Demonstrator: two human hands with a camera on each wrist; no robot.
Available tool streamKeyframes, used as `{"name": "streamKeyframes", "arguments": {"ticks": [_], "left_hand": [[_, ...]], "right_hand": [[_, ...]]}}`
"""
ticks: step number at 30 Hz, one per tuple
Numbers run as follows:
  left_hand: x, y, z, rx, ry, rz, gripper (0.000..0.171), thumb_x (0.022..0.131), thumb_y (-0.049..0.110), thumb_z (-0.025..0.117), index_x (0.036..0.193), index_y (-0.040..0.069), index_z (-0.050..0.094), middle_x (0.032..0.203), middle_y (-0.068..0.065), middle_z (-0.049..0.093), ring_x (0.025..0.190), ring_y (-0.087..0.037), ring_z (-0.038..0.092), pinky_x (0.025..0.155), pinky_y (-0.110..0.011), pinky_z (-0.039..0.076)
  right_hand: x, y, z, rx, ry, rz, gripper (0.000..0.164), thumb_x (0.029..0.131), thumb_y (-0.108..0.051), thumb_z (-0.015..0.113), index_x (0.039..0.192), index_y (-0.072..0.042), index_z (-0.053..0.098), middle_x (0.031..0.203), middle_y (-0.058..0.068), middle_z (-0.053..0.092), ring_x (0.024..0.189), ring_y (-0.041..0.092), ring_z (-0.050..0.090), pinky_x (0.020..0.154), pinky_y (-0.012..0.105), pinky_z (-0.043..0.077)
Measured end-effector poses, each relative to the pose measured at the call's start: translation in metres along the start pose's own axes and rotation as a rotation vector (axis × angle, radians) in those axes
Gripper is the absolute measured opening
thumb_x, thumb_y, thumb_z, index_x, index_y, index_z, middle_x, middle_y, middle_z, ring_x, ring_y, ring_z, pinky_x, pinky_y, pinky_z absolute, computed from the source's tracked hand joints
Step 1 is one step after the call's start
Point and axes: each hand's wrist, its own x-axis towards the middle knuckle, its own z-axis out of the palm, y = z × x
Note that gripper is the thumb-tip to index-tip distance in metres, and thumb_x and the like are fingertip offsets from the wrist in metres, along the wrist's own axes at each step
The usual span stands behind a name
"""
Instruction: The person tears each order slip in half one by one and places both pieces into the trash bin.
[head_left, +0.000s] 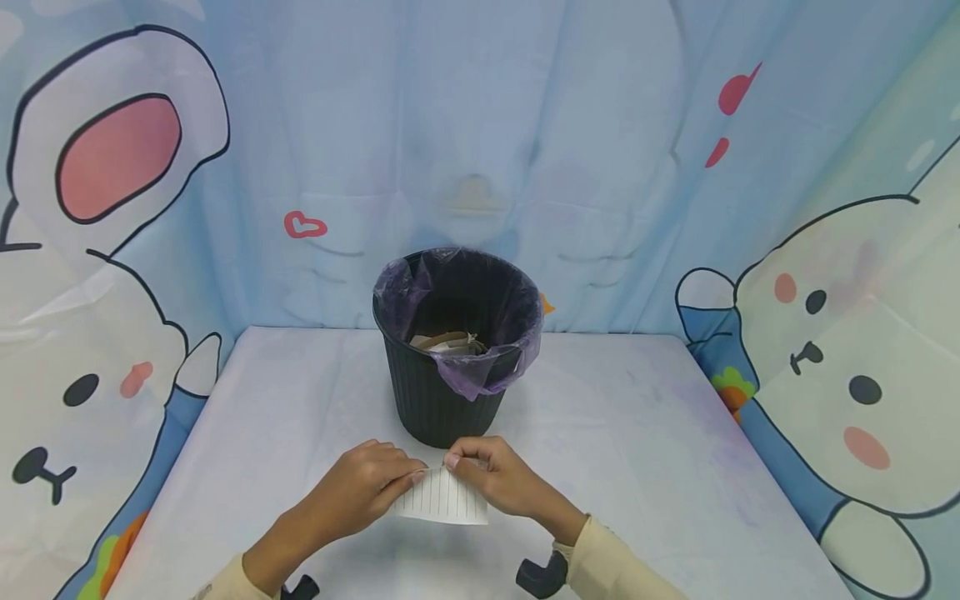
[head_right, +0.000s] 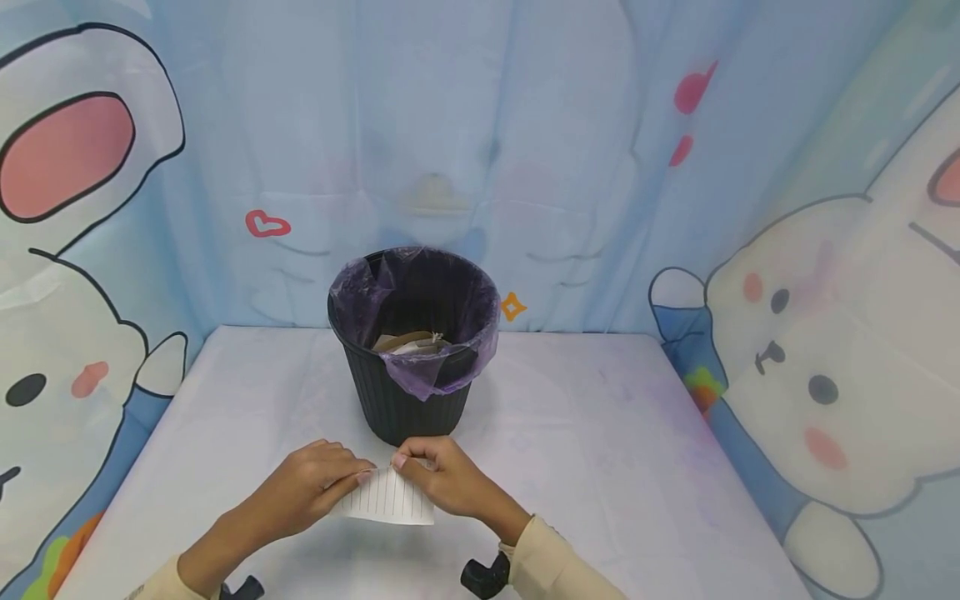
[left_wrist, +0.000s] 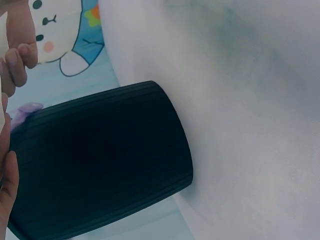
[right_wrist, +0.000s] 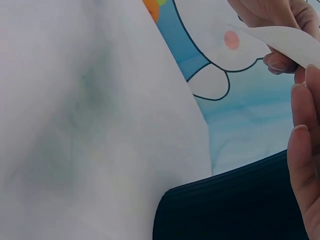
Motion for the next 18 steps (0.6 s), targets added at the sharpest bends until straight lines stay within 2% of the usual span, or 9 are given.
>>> {"name": "streamKeyframes", "arguments": {"ticks": [11,18], "left_hand": [[-0.0022,0.0000,-0.0024,-0.073,-0.073,-0.064,0.010,0.094,0.014,0.071,0.099,0.012,0.079,0.086,0.009,0.075,0.074,0.000,0.062,0.076,-0.024,0.055],[-0.0035,-0.0006,-0.0014,-0.086,-0.065,-0.049,0.010,0.094,0.013,0.071,0.099,0.013,0.079,0.082,0.010,0.073,0.071,0.002,0.058,0.074,-0.021,0.054]], "right_hand": [[-0.0008,-0.0052,-0.0020,-0.052,-0.008,0.030,0.021,0.101,-0.009,0.055,0.089,-0.003,0.070,0.085,0.007,0.067,0.075,0.006,0.059,0.066,0.023,0.054],[-0.0011,-0.0047,-0.0025,-0.068,-0.017,0.039,0.020,0.101,-0.009,0.056,0.087,-0.004,0.069,0.083,0.006,0.066,0.075,0.007,0.059,0.066,0.023,0.054]]}}
